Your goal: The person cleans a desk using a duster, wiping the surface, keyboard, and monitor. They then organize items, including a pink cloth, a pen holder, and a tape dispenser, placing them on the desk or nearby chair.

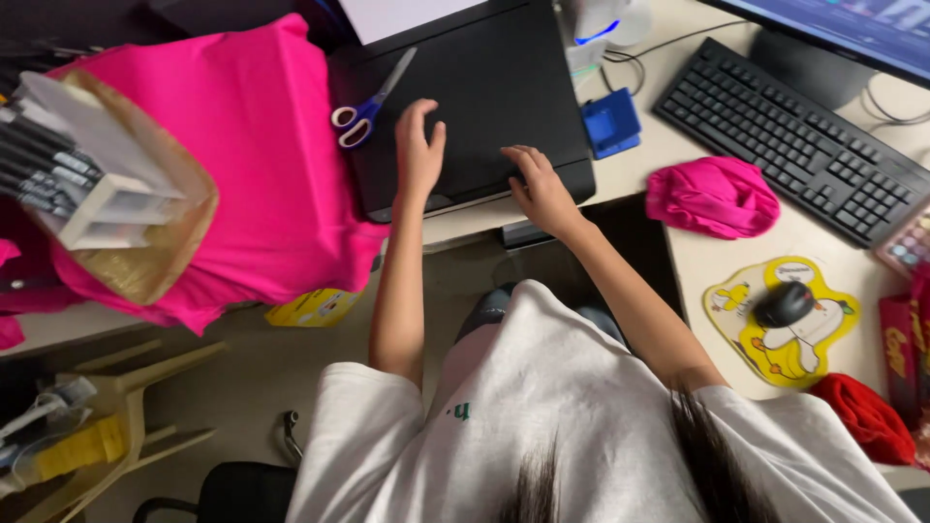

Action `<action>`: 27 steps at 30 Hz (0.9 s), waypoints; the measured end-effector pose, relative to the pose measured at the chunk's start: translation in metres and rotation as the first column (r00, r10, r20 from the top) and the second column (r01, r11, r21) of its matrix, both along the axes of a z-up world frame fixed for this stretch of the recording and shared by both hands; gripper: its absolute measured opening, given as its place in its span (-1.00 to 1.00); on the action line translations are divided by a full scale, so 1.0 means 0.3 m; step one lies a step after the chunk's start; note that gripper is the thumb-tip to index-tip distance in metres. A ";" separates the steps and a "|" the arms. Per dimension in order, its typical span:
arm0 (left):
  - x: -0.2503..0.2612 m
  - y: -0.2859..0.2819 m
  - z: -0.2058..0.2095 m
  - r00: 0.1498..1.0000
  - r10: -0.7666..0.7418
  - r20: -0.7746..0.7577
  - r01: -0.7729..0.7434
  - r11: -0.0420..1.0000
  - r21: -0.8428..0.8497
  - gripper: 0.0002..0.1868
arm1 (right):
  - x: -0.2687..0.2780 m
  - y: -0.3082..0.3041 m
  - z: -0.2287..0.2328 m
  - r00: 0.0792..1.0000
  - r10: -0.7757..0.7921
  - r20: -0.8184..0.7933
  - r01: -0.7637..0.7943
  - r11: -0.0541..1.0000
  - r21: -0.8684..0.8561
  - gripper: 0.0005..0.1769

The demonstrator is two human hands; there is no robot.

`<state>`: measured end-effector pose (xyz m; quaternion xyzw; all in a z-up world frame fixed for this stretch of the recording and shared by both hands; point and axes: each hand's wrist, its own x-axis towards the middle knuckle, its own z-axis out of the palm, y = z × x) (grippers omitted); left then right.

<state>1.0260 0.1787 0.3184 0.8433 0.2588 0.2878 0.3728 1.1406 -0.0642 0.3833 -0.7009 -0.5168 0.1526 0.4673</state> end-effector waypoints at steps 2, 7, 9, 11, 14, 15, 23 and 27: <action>-0.052 0.125 -0.063 0.990 0.140 -0.036 -0.123 0.947 0.297 -0.49 | -0.048 0.068 0.007 0.999 0.024 -0.040 -0.022 0.999 0.031 -0.46; -0.079 0.212 0.010 0.901 0.331 -0.280 -0.169 0.864 0.474 -0.29 | -0.106 0.152 -0.007 0.998 0.049 -0.046 -0.049 0.999 0.012 -0.49; -0.077 0.211 0.026 0.852 0.389 -0.351 -0.171 0.840 0.515 -0.28 | -0.112 0.166 -0.010 0.997 0.043 -0.066 -0.044 0.999 -0.022 -0.49; -0.072 0.217 0.019 0.811 0.457 -0.365 -0.186 0.793 0.580 -0.51 | -0.107 0.180 -0.007 0.993 0.038 -0.115 -0.042 0.999 -0.032 -0.52; -0.058 0.172 0.072 0.840 0.391 -0.377 -0.142 0.828 0.542 -0.75 | -0.087 0.191 -0.026 0.990 0.031 -0.141 -0.036 0.999 -0.034 -0.55; -0.041 0.139 0.085 0.844 0.382 -0.377 -0.134 0.830 0.542 -0.75 | -0.078 0.189 -0.036 0.990 0.021 -0.140 -0.026 0.999 -0.034 -0.55; 0.223 -0.247 0.017 0.976 -0.215 0.011 0.213 0.955 -0.204 -0.82 | 0.027 0.041 -0.156 0.856 -0.011 -0.517 0.091 0.987 0.129 -0.21; 0.379 -0.507 -0.012 0.910 -0.349 0.222 0.401 0.614 -0.680 -0.79 | 0.118 -0.220 -0.210 0.823 -0.032 -0.567 0.181 0.961 0.208 -0.11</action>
